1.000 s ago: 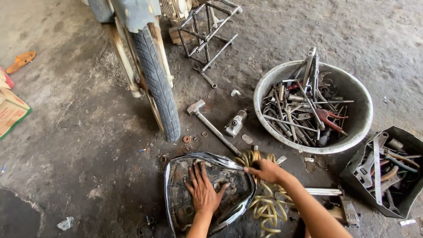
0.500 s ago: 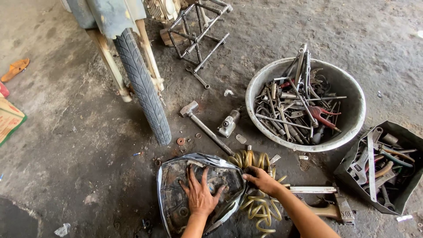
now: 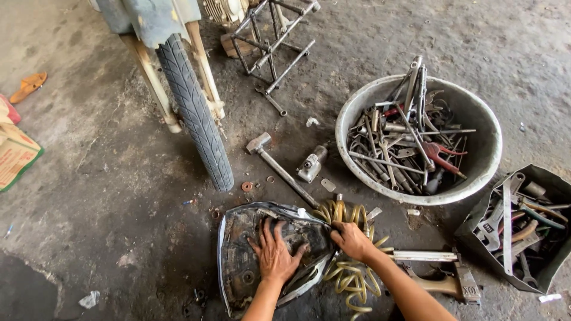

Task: The person removes a motorcycle seat cover, cleans the interior, and uses a pneumatic staple gun to reattach the cover. They repeatedly staple the edges, flip the seat, and adjust the cover to ensure it is secured.

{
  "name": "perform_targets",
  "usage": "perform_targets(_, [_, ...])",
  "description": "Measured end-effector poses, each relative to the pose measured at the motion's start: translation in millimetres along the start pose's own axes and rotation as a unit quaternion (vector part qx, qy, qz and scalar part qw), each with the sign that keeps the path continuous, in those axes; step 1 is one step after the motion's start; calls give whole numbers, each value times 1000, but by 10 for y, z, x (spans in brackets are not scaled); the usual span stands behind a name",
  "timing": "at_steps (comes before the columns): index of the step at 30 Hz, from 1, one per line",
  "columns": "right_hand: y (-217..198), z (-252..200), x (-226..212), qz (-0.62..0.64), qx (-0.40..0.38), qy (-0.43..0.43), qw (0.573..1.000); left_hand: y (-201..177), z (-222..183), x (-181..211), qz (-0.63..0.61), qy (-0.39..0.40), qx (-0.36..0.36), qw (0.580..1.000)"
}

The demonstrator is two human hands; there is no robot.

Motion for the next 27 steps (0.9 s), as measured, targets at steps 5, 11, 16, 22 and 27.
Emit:
perform_targets(5, [92, -30, -76, 52, 0, 17, 999, -6, 14, -164, -8, 1, 2, 1000])
perform_targets(11, [110, 40, -474, 48, 22, -29, 998, -269, 177, -440, -59, -11, 8, 998])
perform_targets(16, [272, 46, -353, 144, 46, -21, 988, -540, 185, -362, -44, 43, 24, 998])
perform_targets(22, [1014, -239, -127, 131, -95, 44, 986, -411, -333, -483, -5, 92, 60, 994])
perform_targets(27, [1283, -217, -103, -29, -111, -52, 992, -314, -306, -641, 0, -25, 11, 1000])
Point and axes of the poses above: each hand's wrist, its own z-axis towards the middle knuckle, its own y-axis out of the palm, x = y × z, the point moved 9 cm from there along z, towards the middle knuckle, and after that the axes turned 15 degrees about x, right-handed, at the moved point
